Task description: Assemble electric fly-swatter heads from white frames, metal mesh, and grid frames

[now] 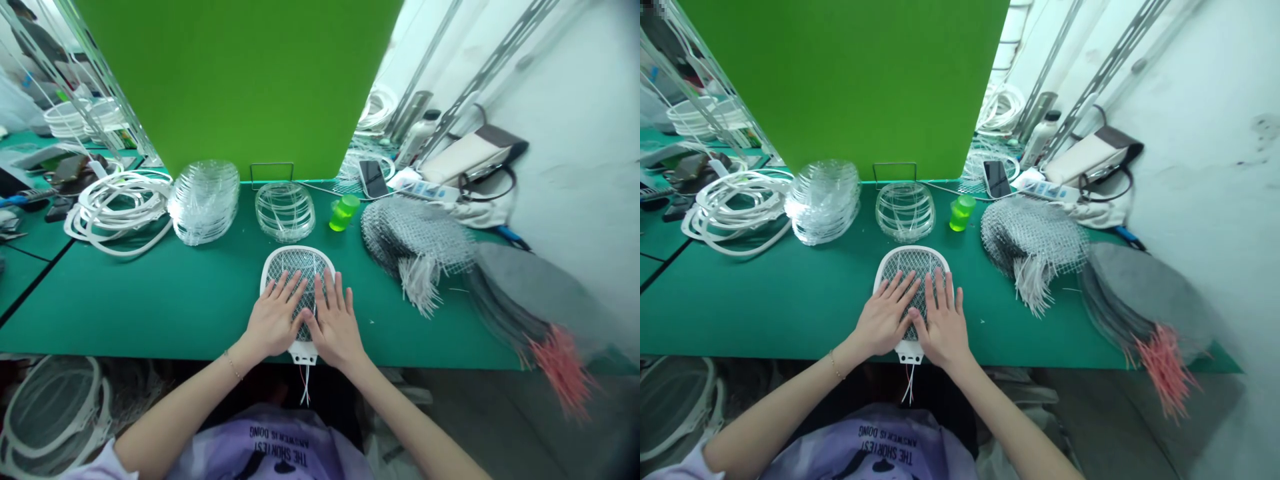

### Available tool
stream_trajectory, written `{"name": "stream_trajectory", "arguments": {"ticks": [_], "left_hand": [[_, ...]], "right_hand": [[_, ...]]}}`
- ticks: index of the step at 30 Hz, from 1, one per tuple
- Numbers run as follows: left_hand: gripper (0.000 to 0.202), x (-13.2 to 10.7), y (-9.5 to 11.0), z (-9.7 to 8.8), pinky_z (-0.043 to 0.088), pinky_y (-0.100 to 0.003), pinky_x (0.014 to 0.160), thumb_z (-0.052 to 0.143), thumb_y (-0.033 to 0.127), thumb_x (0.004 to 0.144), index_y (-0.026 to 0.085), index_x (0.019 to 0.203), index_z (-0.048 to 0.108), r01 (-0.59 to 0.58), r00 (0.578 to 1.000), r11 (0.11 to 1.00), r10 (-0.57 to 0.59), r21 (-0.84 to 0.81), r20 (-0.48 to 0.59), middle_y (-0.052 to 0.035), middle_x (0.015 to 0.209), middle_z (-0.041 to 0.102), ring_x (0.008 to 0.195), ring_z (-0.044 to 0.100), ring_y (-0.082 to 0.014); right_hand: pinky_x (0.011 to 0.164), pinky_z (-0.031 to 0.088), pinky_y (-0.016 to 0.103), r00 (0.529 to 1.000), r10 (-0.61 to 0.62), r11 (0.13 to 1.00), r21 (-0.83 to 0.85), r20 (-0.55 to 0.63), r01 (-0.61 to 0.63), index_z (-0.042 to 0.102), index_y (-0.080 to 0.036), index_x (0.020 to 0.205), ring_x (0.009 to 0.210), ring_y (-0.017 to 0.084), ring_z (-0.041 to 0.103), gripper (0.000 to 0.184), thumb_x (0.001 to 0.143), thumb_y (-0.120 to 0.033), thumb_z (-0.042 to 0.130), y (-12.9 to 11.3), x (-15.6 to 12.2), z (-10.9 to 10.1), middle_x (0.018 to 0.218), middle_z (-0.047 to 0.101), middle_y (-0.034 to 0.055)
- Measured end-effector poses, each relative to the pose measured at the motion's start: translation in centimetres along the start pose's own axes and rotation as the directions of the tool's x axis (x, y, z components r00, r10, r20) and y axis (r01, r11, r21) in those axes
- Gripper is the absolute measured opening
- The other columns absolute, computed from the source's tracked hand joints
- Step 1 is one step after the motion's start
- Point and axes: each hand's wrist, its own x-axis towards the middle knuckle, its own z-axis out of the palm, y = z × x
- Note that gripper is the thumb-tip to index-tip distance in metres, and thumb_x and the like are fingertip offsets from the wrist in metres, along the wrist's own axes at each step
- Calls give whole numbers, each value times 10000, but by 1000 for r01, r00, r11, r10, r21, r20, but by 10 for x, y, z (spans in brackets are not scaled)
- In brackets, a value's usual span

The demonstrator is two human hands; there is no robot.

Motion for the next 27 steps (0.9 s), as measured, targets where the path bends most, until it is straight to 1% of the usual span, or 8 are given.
{"name": "stream_trajectory", "arguments": {"ticks": [3,7,12,16,19,22,24,27], "left_hand": [[600,-4,1,0,239,-473,1210,355,425,1034,178,1573,262,-8,1000,1000,8,-1,-15,-45,1649,180,1526,157,-282],[612,-12,1,3,237,-478,1211,345,476,1036,206,1578,249,-40,998,999,39,-30,-41,-34,1649,193,1530,142,-277],[635,-16,-3,0,206,-474,1224,315,489,1045,231,1600,144,-57,998,992,54,-116,-29,-33,1654,179,1536,82,-272],[608,-4,-15,-16,235,-414,1220,260,476,1058,246,1603,115,-48,997,981,37,-189,-64,-32,1655,193,1536,89,-223],[652,16,-31,-20,189,-461,1230,268,526,1043,201,1597,154,18,988,990,-39,-140,-146,-75,1658,179,1538,47,-249],[837,31,-43,-15,176,-483,1227,304,661,985,116,1593,120,28,995,993,-38,-113,-90,-149,1659,95,1535,27,-286],[911,34,-46,-11,171,-471,1229,315,714,954,92,1589,115,6,999,993,-10,-117,-38,-169,1655,96,1535,40,-283],[985,32,-46,-10,179,-468,1227,351,770,906,100,1590,120,-22,999,993,18,-120,-32,-169,1648,156,1534,99,-280]], "right_hand": [[1172,189,629,998,56,998,6,39,-56,-202,-260,1552,1532,322,-22,701,1038,-467,226,3,5,0,1675,0,61],[1186,177,610,997,75,996,38,12,-75,-254,-237,1532,1533,296,-29,694,1043,-427,200,22,28,-2,1668,-66,76],[1195,161,604,994,81,996,37,73,-84,-234,-229,1538,1534,278,-2,726,1037,-497,218,34,40,9,1665,-33,94],[1196,239,534,984,65,991,104,169,-84,-65,-165,1590,1531,267,92,767,1013,-588,211,32,40,12,1658,87,131],[1191,268,512,980,64,989,122,186,-88,61,-111,1598,1528,278,113,815,994,-632,228,32,40,8,1651,111,153],[1182,292,496,983,32,995,90,180,-49,203,-39,1570,1512,300,193,846,983,-647,249,35,46,0,1630,183,193],[1184,282,492,987,0,998,58,160,-10,379,-19,1496,1456,310,342,802,990,-628,253,37,54,-6,1566,349,220],[1167,301,471,997,-5,999,43,82,1,629,-78,1253,1286,280,552,652,1022,-544,236,41,69,-9,1330,628,199]]}}
